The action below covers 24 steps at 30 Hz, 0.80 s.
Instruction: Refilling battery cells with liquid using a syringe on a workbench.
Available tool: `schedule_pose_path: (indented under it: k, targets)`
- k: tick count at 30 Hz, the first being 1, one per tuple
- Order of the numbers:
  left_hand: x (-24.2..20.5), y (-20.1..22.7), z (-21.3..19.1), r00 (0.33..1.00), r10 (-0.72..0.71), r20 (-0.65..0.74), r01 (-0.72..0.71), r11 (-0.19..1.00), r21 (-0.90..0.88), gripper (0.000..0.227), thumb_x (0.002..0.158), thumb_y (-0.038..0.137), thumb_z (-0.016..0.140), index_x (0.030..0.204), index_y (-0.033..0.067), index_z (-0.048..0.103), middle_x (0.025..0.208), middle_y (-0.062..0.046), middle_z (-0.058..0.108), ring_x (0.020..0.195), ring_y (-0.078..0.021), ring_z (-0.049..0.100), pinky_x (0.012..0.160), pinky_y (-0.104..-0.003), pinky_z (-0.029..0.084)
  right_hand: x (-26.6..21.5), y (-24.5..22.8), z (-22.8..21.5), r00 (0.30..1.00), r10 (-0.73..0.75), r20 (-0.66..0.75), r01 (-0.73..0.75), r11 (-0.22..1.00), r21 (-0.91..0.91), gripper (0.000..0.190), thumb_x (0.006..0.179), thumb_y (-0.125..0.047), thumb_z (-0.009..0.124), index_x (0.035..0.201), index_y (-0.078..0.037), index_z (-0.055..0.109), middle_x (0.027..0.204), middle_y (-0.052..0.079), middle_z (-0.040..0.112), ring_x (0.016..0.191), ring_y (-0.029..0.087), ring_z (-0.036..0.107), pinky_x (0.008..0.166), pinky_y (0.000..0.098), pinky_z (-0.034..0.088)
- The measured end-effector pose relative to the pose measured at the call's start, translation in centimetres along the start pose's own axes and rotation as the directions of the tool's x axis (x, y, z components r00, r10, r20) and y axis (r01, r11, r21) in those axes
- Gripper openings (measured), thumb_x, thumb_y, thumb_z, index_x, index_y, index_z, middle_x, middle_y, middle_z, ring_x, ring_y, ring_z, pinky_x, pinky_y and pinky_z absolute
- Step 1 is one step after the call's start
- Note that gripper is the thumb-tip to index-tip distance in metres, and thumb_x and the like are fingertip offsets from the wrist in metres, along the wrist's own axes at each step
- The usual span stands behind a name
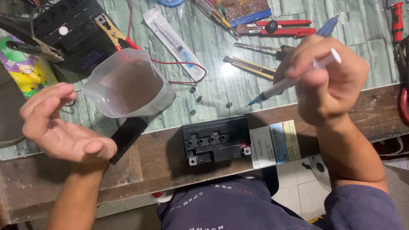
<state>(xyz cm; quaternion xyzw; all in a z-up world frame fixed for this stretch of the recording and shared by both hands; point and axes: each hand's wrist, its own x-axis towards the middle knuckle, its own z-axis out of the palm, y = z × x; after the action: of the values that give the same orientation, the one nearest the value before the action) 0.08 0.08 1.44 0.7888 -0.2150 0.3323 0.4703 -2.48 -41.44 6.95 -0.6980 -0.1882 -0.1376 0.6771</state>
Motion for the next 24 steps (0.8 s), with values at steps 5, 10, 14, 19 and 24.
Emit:
schedule_pose_path:
  k: [5,10,14,19,24]
  targets:
    - [1.6,0.4,-1.0,0.888,0.451,0.086,-0.454,0.836,0.308,0.066,0.103,0.068,0.047,0.131,0.0079,0.047,0.115,-0.016,0.057,0.112,-0.0286,0.053,0.096,-0.042,0.05,-0.1,-2.3,1.5,0.973,-0.16,0.166,0.178,0.979,-0.098,0.044,0.107,-0.041,0.061,0.095,0.001,0.059,0.082,0.008,0.062,0.065,0.013,0.064,0.059,0.028,0.058]
    - [1.2,3.3,0.7,0.711,0.701,0.064,-0.698,0.69,0.19,0.05,0.104,0.06,0.053,0.119,0.0126,0.054,0.094,-0.005,0.058,0.09,-0.0234,0.054,0.071,-0.034,0.049,-0.5,-3.2,2.4,0.945,-0.159,0.286,0.201,0.972,-0.125,0.045,0.109,-0.042,0.059,0.095,0.001,0.058,0.082,0.006,0.062,0.071,0.014,0.067,0.062,0.0269,0.057]
    - [3.0,8.4,0.8,0.777,0.594,0.209,-0.609,0.793,0.009,0.041,0.102,0.051,0.062,0.109,0.0103,0.059,0.089,-0.003,0.063,0.08,-0.0218,0.064,0.065,-0.034,0.056,-0.3,-2.8,2.8,0.932,-0.17,0.321,0.234,0.956,-0.174,0.042,0.105,-0.04,0.06,0.093,0.0,0.06,0.078,0.006,0.063,0.069,0.015,0.068,0.061,0.0282,0.056]
    - [4.3,11.8,4.7,0.83,0.266,0.49,-0.209,0.963,-0.169,0.021,0.092,0.017,0.085,0.102,0.0056,0.07,0.095,-0.005,0.072,0.084,-0.0235,0.072,0.074,-0.035,0.059,-0.5,-2.6,3.0,0.898,-0.161,0.41,0.272,0.935,-0.228,0.031,0.101,-0.033,0.069,0.097,-0.003,0.063,0.082,0.004,0.066,0.071,0.017,0.069,0.057,0.0259,0.052]
    - [4.9,13.1,8.1,0.742,0.178,0.646,0.056,0.944,-0.324,0.026,0.085,0.013,0.085,0.103,0.0016,0.07,0.1,-0.009,0.073,0.093,-0.0259,0.073,0.082,-0.035,0.059,-0.5,-2.6,3.3,0.874,-0.206,0.44,0.331,0.915,-0.229,0.028,0.099,-0.029,0.072,0.097,-0.003,0.064,0.082,0.005,0.067,0.07,0.019,0.068,0.059,0.0294,0.051]
